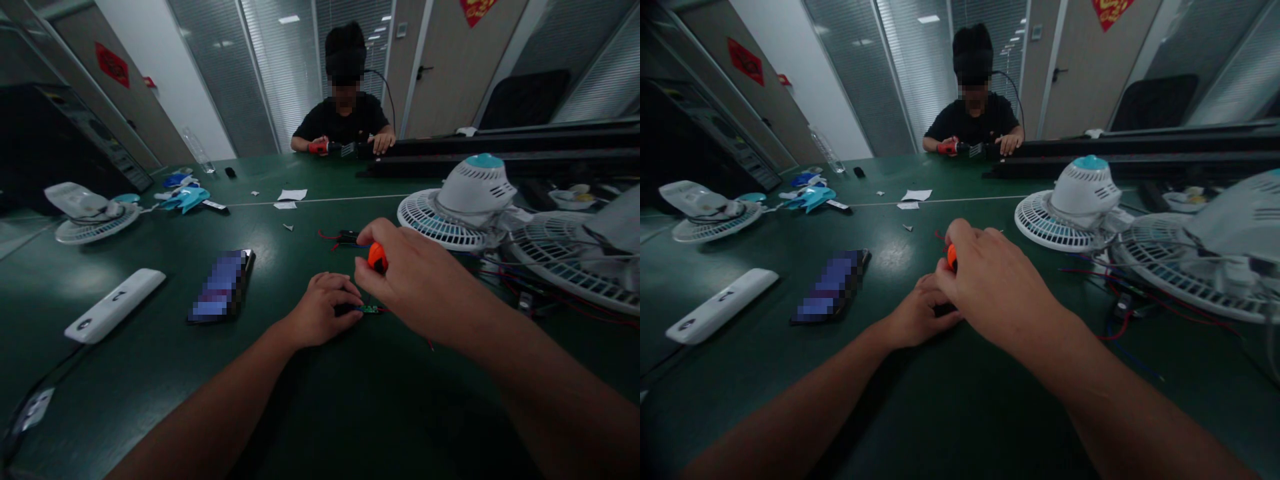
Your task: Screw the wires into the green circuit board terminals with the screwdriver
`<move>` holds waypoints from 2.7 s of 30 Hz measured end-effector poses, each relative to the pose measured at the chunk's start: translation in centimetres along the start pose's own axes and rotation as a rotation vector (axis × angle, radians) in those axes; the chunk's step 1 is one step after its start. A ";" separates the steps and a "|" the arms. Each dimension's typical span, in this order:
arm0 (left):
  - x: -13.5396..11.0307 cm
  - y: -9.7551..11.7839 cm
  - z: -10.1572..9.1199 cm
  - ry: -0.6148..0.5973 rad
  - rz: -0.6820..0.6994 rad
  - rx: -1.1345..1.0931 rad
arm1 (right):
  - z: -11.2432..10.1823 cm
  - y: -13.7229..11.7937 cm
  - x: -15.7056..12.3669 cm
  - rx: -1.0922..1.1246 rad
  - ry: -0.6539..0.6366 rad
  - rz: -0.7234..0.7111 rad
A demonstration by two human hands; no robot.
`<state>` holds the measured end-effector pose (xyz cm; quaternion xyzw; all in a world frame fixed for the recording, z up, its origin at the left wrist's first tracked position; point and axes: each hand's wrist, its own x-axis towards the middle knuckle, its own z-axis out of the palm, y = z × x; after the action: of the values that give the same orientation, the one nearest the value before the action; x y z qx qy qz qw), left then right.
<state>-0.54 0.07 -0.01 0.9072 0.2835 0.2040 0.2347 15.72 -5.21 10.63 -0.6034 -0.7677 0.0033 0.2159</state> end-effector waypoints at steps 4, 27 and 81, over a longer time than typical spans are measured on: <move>-0.1 0.1 0.0 0.005 -0.004 0.013 | 0.1 0.0 0.0 0.011 0.017 -0.012; -0.4 1.2 0.5 0.009 0.030 0.126 | -0.1 0.2 -0.1 0.039 -0.012 0.000; -0.3 1.8 1.3 0.602 -0.421 -0.511 | 4.8 2.7 -10.6 0.589 -0.185 0.462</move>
<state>0.59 -1.84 -0.18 0.6427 0.4580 0.4705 0.3948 18.47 -13.06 2.06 -0.6698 -0.5939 0.3267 0.3031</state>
